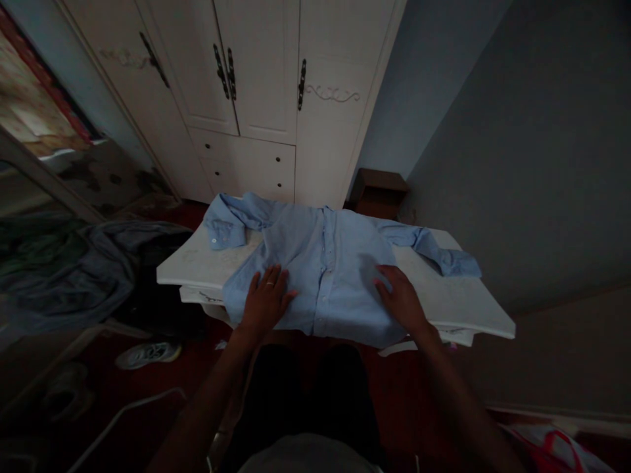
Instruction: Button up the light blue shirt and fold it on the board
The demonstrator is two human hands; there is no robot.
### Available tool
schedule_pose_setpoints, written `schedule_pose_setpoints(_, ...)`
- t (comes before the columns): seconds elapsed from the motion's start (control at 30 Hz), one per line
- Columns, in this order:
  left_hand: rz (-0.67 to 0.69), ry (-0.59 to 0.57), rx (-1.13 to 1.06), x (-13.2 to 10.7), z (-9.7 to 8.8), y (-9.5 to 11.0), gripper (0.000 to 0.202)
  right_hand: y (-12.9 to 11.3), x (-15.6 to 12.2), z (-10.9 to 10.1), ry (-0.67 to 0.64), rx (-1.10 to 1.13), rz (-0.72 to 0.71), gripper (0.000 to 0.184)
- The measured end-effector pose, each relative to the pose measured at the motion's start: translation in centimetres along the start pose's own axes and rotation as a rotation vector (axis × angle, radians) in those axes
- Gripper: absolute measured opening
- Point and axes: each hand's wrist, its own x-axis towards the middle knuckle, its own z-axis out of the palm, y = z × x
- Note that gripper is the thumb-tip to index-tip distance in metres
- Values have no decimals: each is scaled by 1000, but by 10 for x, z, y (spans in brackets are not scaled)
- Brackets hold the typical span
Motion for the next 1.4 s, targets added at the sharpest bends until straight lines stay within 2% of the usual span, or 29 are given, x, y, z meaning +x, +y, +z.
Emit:
schedule_pose_setpoints(0.1,-31,13,20,-3,2,0,63,-18,24,23,-87,49,-179,38)
schedule_pose_setpoints(0.2,-57,62,27,-9,5,-6,76,-18,40,47,-189,48,-290,41)
schedule_pose_setpoints(0.37,-104,112,12,-21,6,-32,82,9,37,68,-260,-73,-220,57)
schedule_pose_setpoints(0.53,-140,163,1,-29,5,-47,73,34,22,64,-283,-153,-174,57)
schedule_pose_setpoints(0.77,-214,185,20,-32,-1,-46,73,51,14,52,-304,-168,-141,57)
schedule_pose_setpoints(0.97,-367,121,6,-15,-26,-38,62,51,11,48,-281,-98,-166,53)
schedule_pose_setpoints(1.07,-424,145,-17,4,-42,-30,55,49,19,42,-265,-36,-154,48)
schedule_pose_setpoints(1.13,-373,185,-101,22,-47,-18,46,44,33,36,-272,22,-140,43)
schedule_pose_setpoints(1.2,-246,168,-275,41,-46,-2,36,34,50,30,-268,75,-146,38)
schedule_pose_setpoints(1.3,-38,-7,-510,68,-35,24,28,9,78,28,-260,130,-289,29)
schedule_pose_setpoints(1.4,66,-154,-517,84,-17,38,26,-14,97,38,-369,169,-531,25)
